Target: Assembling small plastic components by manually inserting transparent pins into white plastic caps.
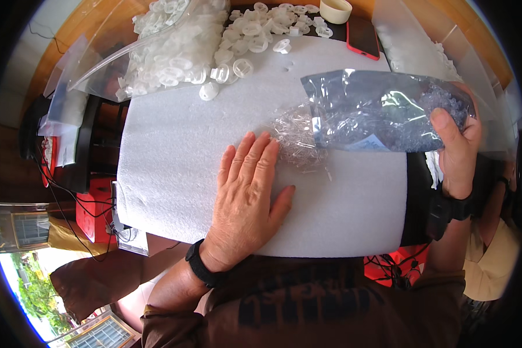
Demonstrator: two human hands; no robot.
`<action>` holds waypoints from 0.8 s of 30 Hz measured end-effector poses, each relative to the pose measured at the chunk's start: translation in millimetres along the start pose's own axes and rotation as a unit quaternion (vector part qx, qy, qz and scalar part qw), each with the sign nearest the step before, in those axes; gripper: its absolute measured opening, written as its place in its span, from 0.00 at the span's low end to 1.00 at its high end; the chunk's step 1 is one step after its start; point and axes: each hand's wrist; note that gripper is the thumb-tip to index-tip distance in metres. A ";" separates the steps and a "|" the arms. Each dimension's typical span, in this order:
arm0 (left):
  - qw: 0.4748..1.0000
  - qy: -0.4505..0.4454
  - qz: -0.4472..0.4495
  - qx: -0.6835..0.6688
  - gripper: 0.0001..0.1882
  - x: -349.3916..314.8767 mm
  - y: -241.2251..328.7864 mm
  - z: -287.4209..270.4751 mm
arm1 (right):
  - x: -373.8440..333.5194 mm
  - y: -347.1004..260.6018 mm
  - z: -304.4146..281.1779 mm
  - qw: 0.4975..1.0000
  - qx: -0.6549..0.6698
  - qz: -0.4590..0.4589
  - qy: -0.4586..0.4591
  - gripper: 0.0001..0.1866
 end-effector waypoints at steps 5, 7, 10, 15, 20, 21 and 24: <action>1.000 0.004 -0.001 0.001 0.35 -1.1 0.4 0.0 | -2.8 4.1 -15.1 0.998 0.026 0.050 0.036 0.23; 1.000 0.003 -0.003 0.002 0.35 -0.5 0.0 0.2 | -3.1 6.4 -17.4 0.998 0.033 0.054 0.021 0.22; 1.000 0.002 0.005 0.005 0.35 -1.2 0.8 -1.6 | -5.2 10.2 -28.6 0.995 0.059 0.046 0.059 0.22; 1.000 0.009 0.012 -0.006 0.35 -1.9 0.9 -1.7 | -9.5 9.0 -14.8 0.977 0.186 0.063 0.078 0.22; 0.995 -0.040 0.023 -0.088 0.39 -13.1 12.0 -29.3 | -19.3 17.1 3.8 0.855 0.457 0.236 0.056 0.22; 0.991 -0.060 0.030 -0.112 0.40 -14.9 18.0 -41.9 | -20.5 20.7 7.1 0.823 0.503 0.259 0.043 0.21; 0.987 -0.076 0.064 -0.125 0.43 -10.4 36.4 -83.5 | -17.6 16.1 17.4 0.778 0.559 0.287 0.013 0.18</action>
Point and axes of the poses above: each hand's wrist, its own x-axis towards the middle knuckle, its own z-axis out of the palm, y = z × x, and after that the axes turned 2 degrees about y, right-handed
